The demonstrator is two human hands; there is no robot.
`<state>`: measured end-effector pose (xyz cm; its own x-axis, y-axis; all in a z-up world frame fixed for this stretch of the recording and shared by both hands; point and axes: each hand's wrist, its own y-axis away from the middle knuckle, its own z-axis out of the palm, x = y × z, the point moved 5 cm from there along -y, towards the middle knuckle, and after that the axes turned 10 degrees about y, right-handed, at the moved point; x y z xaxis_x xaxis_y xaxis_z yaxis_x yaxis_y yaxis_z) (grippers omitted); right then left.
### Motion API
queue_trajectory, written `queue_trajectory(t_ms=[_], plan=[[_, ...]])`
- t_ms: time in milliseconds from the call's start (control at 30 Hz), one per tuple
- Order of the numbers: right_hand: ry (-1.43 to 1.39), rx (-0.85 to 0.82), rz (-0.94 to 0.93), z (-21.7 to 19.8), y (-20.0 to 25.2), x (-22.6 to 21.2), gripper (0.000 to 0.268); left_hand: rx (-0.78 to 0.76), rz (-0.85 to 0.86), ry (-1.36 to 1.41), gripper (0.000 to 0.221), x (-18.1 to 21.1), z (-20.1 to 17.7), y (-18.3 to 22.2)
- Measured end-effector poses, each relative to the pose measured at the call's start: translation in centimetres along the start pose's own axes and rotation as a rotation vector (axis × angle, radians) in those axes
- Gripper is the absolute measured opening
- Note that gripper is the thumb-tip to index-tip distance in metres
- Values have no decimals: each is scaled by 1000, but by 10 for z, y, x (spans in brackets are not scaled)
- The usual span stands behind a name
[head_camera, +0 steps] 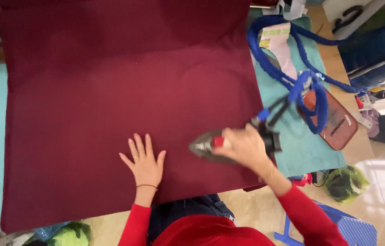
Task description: Ironing a large piece of maroon fabric on a work table using a steam iron to remove wrinkles.
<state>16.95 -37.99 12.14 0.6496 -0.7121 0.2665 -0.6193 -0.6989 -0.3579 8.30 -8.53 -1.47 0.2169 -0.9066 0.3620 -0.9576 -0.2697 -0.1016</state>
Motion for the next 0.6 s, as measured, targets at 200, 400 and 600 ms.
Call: queue_trajectory(t_ms=[200,400,600], plan=[[24,35,24,-18,77,-18,69,-59,136,-17,76,59,15,-10],[113,174,-58,-9,34,22,63,-57,140,-81,77,59,19,-17],[220,318,-36,45,-46,83,64,-40,158,-56,79,63,10,-19]])
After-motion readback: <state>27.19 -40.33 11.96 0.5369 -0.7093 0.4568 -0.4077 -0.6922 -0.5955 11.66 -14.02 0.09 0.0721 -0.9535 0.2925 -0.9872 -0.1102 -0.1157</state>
